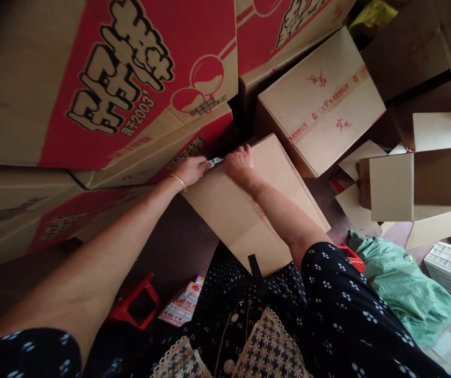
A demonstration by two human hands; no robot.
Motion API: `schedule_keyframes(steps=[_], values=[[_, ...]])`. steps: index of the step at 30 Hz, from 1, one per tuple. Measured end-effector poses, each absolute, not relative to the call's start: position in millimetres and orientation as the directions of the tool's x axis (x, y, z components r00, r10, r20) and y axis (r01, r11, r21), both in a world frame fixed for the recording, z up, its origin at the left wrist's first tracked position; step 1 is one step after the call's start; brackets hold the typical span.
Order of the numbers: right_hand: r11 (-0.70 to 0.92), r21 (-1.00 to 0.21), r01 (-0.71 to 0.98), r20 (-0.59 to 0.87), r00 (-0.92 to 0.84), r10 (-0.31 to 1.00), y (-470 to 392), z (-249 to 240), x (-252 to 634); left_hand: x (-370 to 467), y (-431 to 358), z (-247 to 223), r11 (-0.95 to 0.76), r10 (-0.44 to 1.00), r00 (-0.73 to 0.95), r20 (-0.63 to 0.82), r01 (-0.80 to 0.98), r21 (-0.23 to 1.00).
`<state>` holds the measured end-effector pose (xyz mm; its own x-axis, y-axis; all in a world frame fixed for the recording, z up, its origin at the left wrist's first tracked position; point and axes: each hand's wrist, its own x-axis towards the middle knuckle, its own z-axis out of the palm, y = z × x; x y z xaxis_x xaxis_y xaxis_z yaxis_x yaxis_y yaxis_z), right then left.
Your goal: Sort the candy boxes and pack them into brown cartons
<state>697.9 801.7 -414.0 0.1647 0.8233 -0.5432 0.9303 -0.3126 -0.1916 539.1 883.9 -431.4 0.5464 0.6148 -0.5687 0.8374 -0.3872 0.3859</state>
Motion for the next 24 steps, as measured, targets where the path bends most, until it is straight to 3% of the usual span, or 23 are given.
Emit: schedule_keyframes(steps=[5,16,24], values=[[-0.334,-0.162,0.928,-0.58,0.184,0.793,802,-417,708,558,893,-425,-0.494,0.585,0.606,-0.54,0.793,0.355],[-0.326,-0.078,0.942,-0.612,0.213,0.761,803,-405,707,582,913,-443,-0.668,0.374,0.696,-0.613,0.661,0.342],[-0.341,-0.128,0.931,-0.593,0.204,0.779,805,-402,709,569,923,-446,-0.678,0.412,0.717,-0.562,0.654,0.337]])
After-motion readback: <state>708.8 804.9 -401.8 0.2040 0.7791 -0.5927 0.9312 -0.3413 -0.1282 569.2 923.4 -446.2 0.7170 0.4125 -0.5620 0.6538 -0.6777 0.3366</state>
